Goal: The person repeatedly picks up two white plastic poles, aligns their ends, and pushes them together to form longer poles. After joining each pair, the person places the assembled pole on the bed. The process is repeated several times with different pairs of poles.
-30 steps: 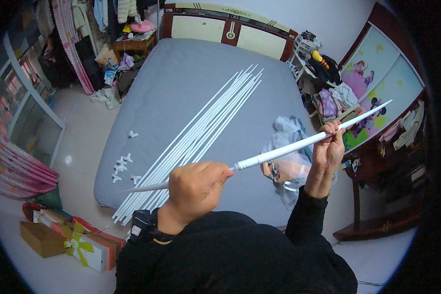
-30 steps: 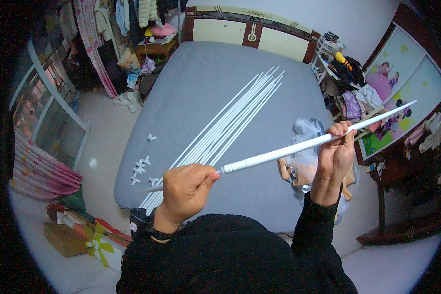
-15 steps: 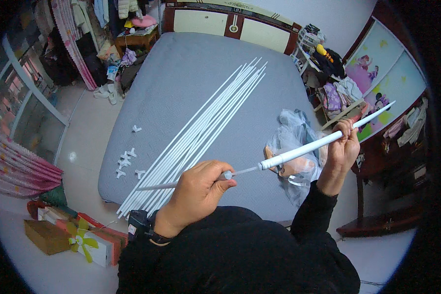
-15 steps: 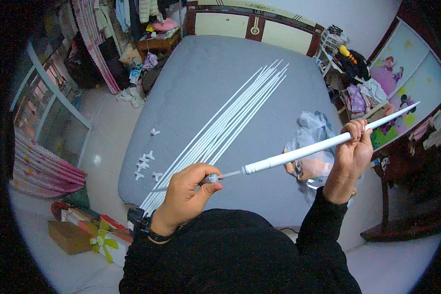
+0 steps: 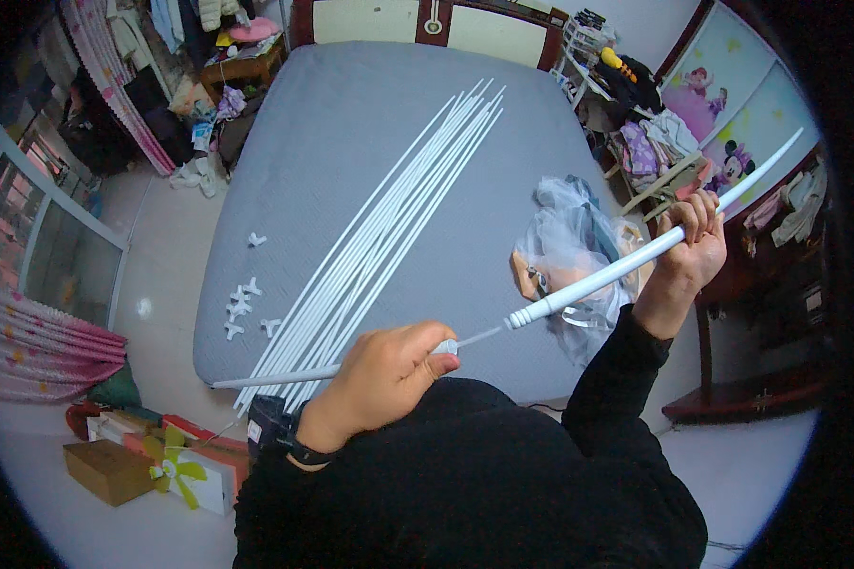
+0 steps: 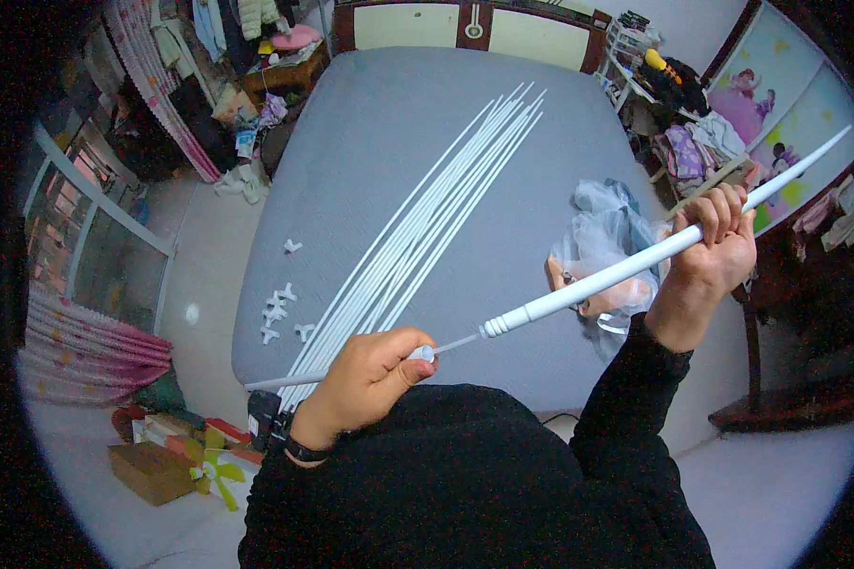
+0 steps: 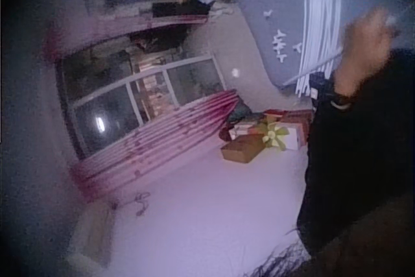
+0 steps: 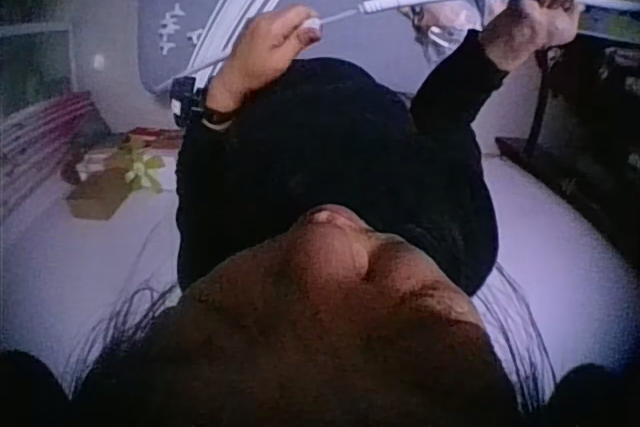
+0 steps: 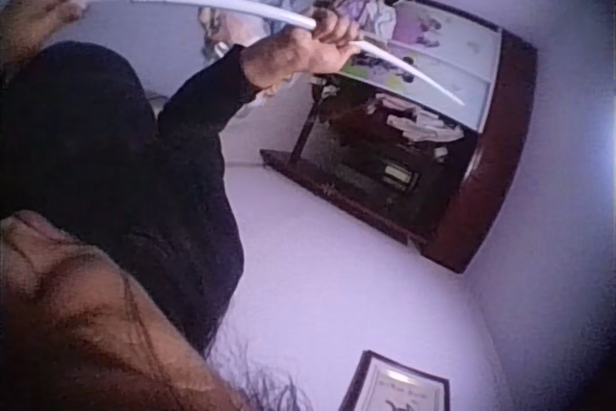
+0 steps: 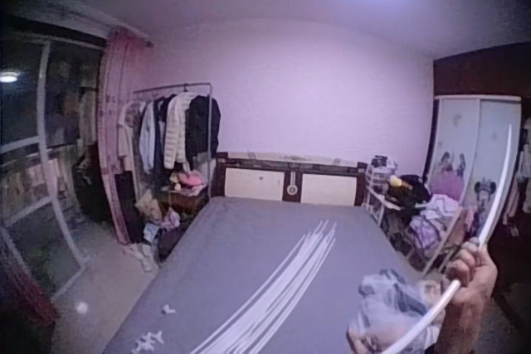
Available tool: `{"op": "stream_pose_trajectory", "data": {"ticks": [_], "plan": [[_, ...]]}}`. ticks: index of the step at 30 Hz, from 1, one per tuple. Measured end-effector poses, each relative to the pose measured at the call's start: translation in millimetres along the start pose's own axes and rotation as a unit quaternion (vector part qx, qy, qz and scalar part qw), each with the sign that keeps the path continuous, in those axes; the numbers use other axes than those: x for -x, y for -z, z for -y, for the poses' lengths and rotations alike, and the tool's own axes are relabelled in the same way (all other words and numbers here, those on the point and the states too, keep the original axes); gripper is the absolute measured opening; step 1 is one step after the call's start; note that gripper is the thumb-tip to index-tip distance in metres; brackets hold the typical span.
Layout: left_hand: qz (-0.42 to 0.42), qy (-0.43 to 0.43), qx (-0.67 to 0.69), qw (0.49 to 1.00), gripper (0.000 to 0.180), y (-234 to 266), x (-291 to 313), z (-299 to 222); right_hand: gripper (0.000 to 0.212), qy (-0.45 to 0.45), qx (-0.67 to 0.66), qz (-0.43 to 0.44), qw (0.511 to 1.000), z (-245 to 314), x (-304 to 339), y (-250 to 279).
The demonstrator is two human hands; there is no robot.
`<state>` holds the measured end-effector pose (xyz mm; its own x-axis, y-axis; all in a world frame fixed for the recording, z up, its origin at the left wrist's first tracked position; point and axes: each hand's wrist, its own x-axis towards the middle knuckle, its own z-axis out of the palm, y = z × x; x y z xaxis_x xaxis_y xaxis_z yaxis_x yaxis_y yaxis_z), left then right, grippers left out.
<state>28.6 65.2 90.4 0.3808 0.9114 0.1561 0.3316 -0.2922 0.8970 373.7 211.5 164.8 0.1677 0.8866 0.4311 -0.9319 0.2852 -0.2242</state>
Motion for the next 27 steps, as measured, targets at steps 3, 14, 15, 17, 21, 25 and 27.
{"op": "stream_pose_trajectory", "data": {"ticks": [3,14,15,17,21,25,27], "plan": [[0.075,0.057,0.128,0.987,0.023,0,-1,10,0.031,-0.012,-0.020,0.027,0.999,-1,-1,0],[-0.049,-0.048,0.068,0.995,0.019,-8,-3,18,0.032,-0.010,-0.012,0.028,0.999,-4,-4,-8],[-0.075,-0.073,0.016,0.994,0.018,-8,-4,18,0.032,-0.007,-0.010,0.029,1.000,-4,-4,-8],[-0.118,-0.118,-0.080,0.983,0.018,-5,-8,19,0.031,-0.005,-0.009,0.035,0.999,-4,-4,-10],[-0.147,-0.135,-0.131,0.971,0.018,-4,-9,19,0.032,-0.013,-0.011,0.054,0.998,-4,-4,-12],[-0.165,-0.123,-0.117,0.972,0.018,-3,-9,16,0.035,-0.003,-0.008,0.054,0.999,-7,-3,-12],[-0.170,-0.118,-0.114,0.972,0.018,-3,-9,14,0.036,0.001,-0.005,0.045,0.999,-9,-1,-12]]}}
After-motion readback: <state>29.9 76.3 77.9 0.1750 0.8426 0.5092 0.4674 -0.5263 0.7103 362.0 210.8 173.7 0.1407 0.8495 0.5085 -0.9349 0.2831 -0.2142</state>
